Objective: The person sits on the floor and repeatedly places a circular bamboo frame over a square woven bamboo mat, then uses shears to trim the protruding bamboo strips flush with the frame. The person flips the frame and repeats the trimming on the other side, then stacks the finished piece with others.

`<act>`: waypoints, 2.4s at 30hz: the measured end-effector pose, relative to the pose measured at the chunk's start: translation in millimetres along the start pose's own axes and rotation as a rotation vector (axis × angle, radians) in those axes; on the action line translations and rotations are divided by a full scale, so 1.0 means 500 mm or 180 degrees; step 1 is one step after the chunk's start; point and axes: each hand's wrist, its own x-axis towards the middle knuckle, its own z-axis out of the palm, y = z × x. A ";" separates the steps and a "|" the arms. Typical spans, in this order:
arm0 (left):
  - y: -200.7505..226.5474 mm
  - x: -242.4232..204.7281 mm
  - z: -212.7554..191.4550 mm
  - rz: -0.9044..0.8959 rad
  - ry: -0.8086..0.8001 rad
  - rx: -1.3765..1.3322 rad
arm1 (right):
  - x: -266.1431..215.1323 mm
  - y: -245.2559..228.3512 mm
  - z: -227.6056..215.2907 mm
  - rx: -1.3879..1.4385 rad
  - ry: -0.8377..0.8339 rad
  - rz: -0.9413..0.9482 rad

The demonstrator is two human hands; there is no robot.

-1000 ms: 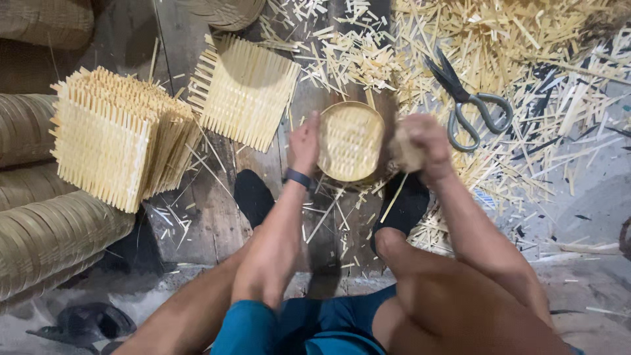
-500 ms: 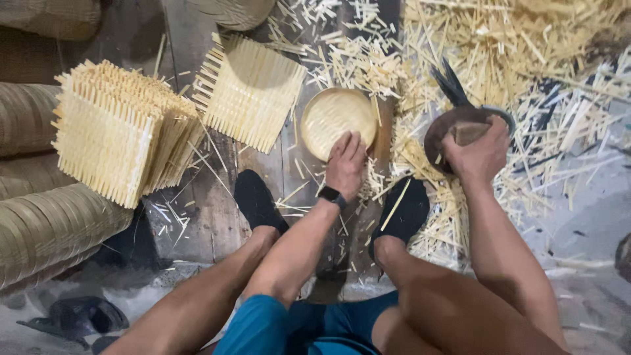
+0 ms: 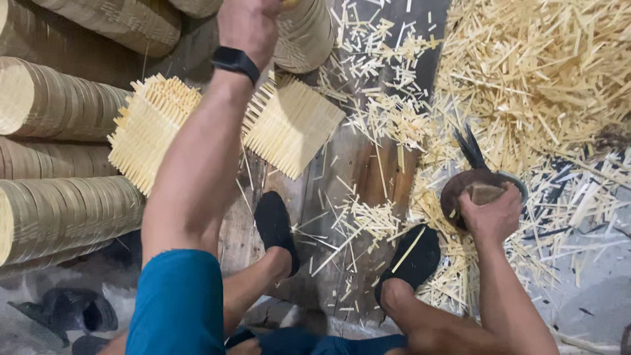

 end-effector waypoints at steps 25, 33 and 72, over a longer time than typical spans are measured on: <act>0.029 -0.043 0.011 -0.0049 0.0030 0.0372 | 0.021 0.001 -0.022 0.0386 -0.0493 0.0522; 0.484 -0.410 0.148 -0.3534 -0.2177 -0.3485 | -0.034 -0.162 -0.055 0.5412 -0.2679 0.1180; 0.479 -0.498 -0.045 -0.0228 -0.0687 -0.2142 | -0.061 -0.196 -0.001 0.3281 -0.2033 0.0525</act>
